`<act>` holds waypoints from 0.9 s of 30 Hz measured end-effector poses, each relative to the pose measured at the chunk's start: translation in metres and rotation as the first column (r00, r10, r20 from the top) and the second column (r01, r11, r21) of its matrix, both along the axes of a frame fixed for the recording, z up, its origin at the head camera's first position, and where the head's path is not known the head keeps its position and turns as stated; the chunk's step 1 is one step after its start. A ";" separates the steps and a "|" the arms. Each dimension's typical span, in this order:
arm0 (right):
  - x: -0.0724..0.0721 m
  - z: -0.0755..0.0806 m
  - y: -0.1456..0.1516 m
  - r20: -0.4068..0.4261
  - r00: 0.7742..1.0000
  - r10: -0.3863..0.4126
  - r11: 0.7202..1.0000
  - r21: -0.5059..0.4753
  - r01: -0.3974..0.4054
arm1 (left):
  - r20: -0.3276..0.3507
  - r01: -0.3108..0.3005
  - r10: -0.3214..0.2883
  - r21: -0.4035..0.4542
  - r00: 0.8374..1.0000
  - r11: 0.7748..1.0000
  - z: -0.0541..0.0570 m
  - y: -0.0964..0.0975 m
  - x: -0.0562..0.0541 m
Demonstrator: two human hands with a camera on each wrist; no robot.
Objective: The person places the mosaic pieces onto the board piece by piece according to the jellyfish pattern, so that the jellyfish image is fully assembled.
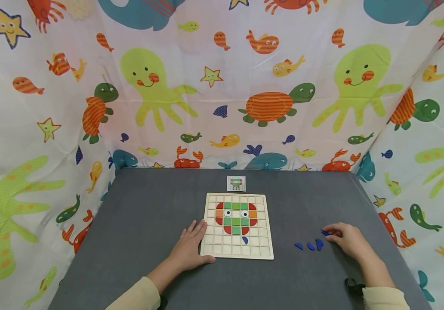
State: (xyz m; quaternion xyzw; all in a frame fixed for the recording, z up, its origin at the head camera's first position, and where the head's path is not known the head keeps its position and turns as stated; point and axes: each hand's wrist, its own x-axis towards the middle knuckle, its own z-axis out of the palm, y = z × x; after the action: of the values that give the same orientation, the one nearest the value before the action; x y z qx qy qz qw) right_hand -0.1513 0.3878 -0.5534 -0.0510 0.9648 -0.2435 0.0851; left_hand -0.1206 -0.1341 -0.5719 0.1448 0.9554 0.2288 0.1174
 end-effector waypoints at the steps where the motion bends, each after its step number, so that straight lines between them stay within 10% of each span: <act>1: 0.000 0.000 0.001 -0.005 1.000 0.011 1.000 -0.002 -0.011 | 0.001 0.001 -0.001 -0.003 1.000 1.000 0.000 0.000 0.000; 13: -0.003 0.003 0.015 -0.008 0.986 0.164 0.986 -0.033 -0.165 | 0.011 0.002 -0.002 -0.005 1.000 1.000 0.000 0.001 -0.001; 27: 0.005 0.012 -0.016 -0.150 0.987 0.064 0.994 -0.083 -0.077 | 0.000 0.005 -0.005 -0.004 1.000 1.000 0.000 0.000 -0.001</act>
State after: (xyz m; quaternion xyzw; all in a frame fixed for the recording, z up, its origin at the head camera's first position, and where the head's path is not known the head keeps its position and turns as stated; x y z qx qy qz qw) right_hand -0.1465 0.3722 -0.5411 -0.1065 0.9543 -0.2784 0.0201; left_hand -0.1220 -0.1339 -0.5723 0.1470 0.9555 0.2265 0.1185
